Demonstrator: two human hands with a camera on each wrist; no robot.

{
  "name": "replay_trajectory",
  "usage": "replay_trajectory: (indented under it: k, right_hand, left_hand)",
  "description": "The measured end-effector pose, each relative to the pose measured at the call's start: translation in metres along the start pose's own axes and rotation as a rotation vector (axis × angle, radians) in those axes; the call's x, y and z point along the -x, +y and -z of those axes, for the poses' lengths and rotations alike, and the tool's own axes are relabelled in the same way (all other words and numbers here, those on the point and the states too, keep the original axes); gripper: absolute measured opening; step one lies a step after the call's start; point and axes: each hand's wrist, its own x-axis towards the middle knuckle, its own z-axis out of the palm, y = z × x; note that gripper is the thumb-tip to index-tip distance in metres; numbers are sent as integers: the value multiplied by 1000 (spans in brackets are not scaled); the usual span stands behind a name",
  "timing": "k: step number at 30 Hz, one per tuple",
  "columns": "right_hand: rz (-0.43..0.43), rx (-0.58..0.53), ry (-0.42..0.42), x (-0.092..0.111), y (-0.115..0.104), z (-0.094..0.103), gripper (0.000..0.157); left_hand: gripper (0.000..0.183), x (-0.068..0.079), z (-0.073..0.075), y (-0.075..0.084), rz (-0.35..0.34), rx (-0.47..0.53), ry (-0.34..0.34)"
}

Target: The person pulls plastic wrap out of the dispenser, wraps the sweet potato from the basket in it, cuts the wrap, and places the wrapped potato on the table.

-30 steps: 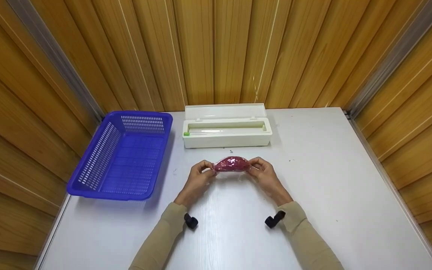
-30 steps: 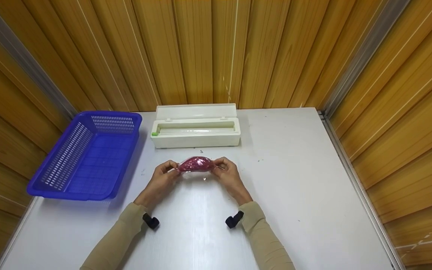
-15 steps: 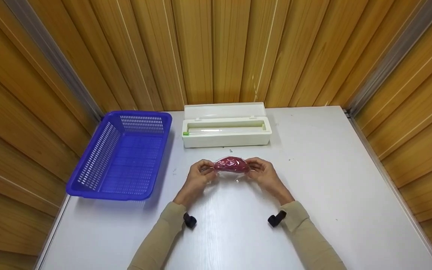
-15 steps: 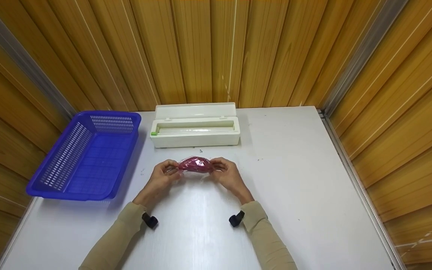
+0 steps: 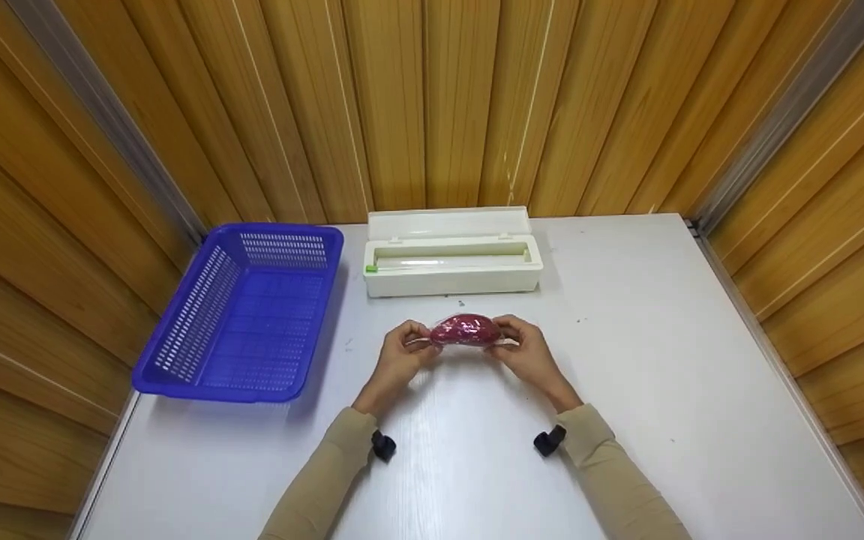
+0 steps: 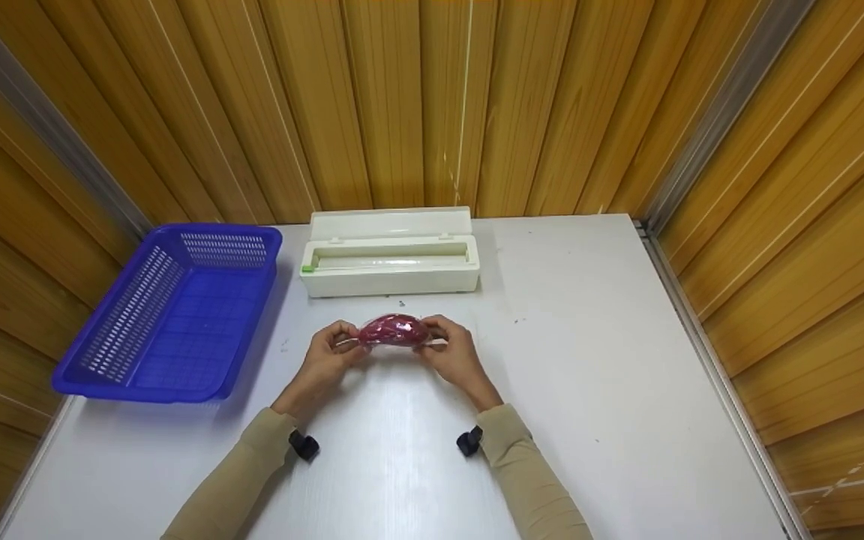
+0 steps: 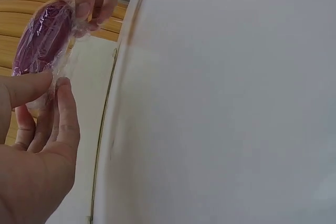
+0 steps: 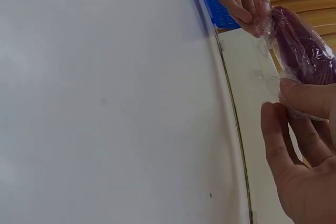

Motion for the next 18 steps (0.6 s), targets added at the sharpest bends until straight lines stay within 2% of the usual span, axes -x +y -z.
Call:
replay_trajectory:
  k: [6,9,14,18]
  right_hand:
    - [4,98,41,0,-4,-4,47]
    - [3,117,0,-1,-6,-3,52]
    - [-14,75,-122,-1,-7,1,60]
    - [-47,59,-132,-1,-10,2,50]
  left_hand:
    - [25,0,-2,-2,-21,21,10]
    - [26,1,-2,-2,-34,31,17]
    - [27,2,-2,0,-37,46,5]
    - [28,3,0,1,-24,23,-21]
